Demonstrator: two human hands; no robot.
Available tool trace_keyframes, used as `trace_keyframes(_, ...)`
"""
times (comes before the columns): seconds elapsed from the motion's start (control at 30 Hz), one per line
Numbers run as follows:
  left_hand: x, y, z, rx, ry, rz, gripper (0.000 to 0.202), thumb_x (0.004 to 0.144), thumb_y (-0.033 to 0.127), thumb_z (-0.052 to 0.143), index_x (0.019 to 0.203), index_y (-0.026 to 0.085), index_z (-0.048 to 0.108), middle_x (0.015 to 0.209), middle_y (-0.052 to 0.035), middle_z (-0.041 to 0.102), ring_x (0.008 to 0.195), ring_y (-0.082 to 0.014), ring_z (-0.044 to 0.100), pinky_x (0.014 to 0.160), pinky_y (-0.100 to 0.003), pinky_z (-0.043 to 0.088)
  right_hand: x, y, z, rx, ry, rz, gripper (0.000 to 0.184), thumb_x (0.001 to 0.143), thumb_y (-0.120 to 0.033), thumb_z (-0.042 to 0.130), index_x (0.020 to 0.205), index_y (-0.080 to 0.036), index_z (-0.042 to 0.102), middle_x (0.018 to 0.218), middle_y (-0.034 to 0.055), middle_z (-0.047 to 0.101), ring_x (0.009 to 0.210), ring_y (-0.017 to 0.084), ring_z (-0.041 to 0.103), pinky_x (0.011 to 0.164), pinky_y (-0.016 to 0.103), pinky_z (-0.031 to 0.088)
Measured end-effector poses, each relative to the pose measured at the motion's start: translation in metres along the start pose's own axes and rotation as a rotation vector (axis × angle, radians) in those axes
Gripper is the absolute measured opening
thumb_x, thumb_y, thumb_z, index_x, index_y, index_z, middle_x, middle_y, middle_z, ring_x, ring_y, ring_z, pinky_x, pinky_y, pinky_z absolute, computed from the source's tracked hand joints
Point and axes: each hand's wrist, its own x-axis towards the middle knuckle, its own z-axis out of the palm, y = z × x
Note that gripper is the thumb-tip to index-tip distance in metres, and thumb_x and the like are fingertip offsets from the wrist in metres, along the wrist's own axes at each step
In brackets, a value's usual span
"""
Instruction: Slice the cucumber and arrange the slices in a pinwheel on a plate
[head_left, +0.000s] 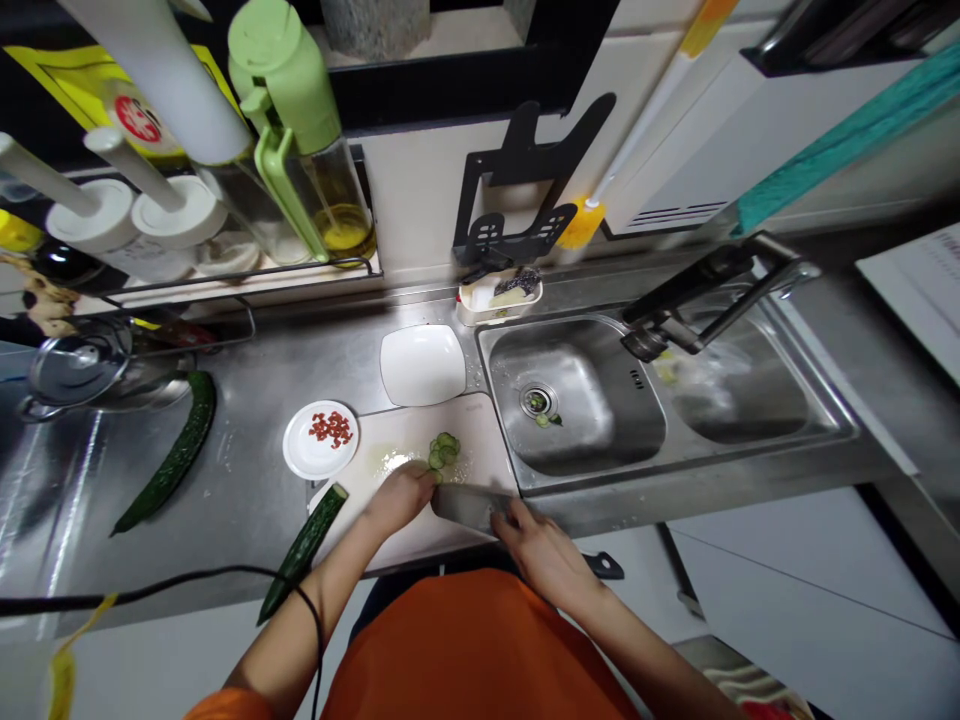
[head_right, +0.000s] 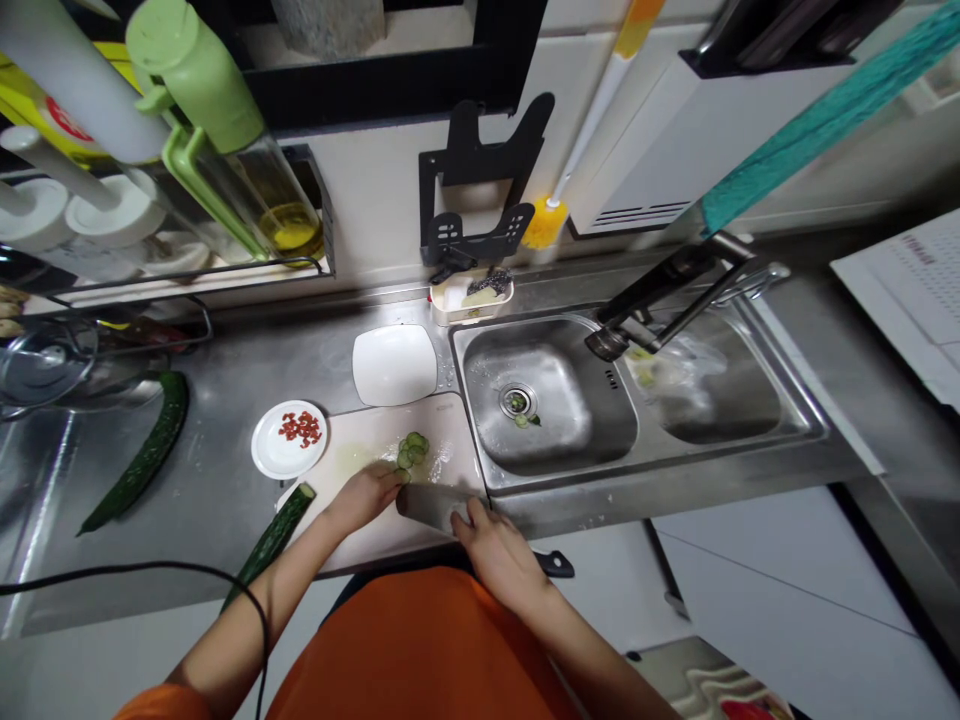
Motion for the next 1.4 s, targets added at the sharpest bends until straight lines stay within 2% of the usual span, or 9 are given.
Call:
trace_keyframes(0.13,-0.005,-0.004,0.005,0.007,-0.009,0.031,0.022,0.092,0.023,0.042,0.093,0.02,0.064,0.088,-0.007,0.061,0.089,-0.0179,0.058,0.081,-0.031,0.048,-0.004,0.005,0.002,0.017,-0.027,0.008,0.04,0.082,-0.007,0.04,0.114,-0.022,0.058,0.11,0.0094,0.054,0.075,0.015,0.056,0.071,0.028,0.038)
trace_keyframes(0.33,-0.003,-0.01,0.021,-0.087,0.137,-0.168,0.024,0.084,0.023,0.056,0.108,0.02,0.057,0.103,-0.0073,0.059,0.096,-0.0195,0.057,0.084,-0.035,0.049,-0.013,0.019,0.004,0.053,-0.045,0.064,0.04,0.082,-0.007,0.039,0.113,-0.023,0.06,0.113,0.0093,0.053,0.071,0.013,0.057,0.068,0.026,0.038)
trace_keyframes(0.53,0.006,-0.003,0.024,-0.093,0.153,-0.271,0.014,0.077,0.016,0.06,0.091,0.02,0.057,0.09,-0.0043,0.056,0.083,-0.0182,0.055,0.078,-0.033,0.047,-0.014,0.024,0.008,0.073,-0.013,0.083,0.039,0.084,-0.01,0.039,0.115,-0.026,0.057,0.111,0.0082,0.051,0.07,0.013,0.058,0.066,0.026,0.039)
trace_keyframes(0.8,0.008,0.007,0.02,-0.233,0.141,-0.325,0.003,0.08,0.016,0.055,0.08,0.019,0.056,0.075,-0.0008,0.056,0.072,-0.0145,0.053,0.068,-0.027,0.042,-0.014,0.025,0.018,0.105,-0.015,0.091,0.038,0.085,-0.011,0.037,0.115,-0.025,0.056,0.113,0.0078,0.05,0.071,0.014,0.059,0.066,0.027,0.038)
trace_keyframes(0.93,0.003,0.006,0.014,-0.306,0.172,-0.295,0.011,0.082,0.019,0.052,0.078,0.02,0.062,0.076,-0.0018,0.061,0.075,-0.0149,0.056,0.072,-0.027,0.042,-0.01,0.024,0.018,0.116,-0.027,0.119,0.038,0.086,-0.013,0.037,0.118,-0.024,0.054,0.114,0.0089,0.052,0.075,0.015,0.06,0.066,0.027,0.038)
trace_keyframes(1.07,-0.008,-0.003,0.013,-0.44,0.296,-0.474,0.015,0.082,0.029,0.053,0.079,0.021,0.066,0.071,0.0005,0.063,0.069,-0.0129,0.056,0.068,-0.024,0.042,-0.005,0.02,0.015,0.106,-0.066,0.166,0.037,0.087,-0.012,0.035,0.116,-0.023,0.054,0.106,0.0081,0.056,0.073,0.015,0.061,0.061,0.026,0.035)
trace_keyframes(1.17,-0.015,-0.011,0.018,-0.567,0.485,-0.651,0.021,0.08,0.039,0.057,0.08,0.02,0.067,0.071,0.0003,0.065,0.063,-0.0117,0.055,0.064,-0.022,0.042,-0.001,0.016,0.013,0.098,-0.091,0.191,0.032,0.088,-0.012,0.035,0.11,-0.021,0.056,0.102,0.0084,0.058,0.073,0.015,0.061,0.058,0.025,0.033)
trace_keyframes(1.27,-0.017,-0.014,0.024,-0.591,0.648,-0.698,0.026,0.075,0.043,0.062,0.083,0.019,0.069,0.078,-0.0017,0.067,0.066,-0.0117,0.055,0.065,-0.022,0.043,0.003,0.01,0.012,0.089,-0.103,0.176,0.028,0.09,-0.014,0.034,0.105,-0.021,0.057,0.098,0.0074,0.06,0.072,0.016,0.061,0.058,0.025,0.033)
trace_keyframes(1.4,-0.014,-0.012,0.026,-0.731,0.661,-0.781,0.029,0.072,0.045,0.063,0.082,0.018,0.068,0.067,0.0009,0.063,0.058,-0.01,0.052,0.058,-0.021,0.041,0.012,0.0,0.009,0.07,-0.109,0.149,0.027,0.091,-0.016,0.034,0.105,-0.021,0.057,0.097,0.0069,0.06,0.072,0.016,0.061,0.058,0.025,0.034)
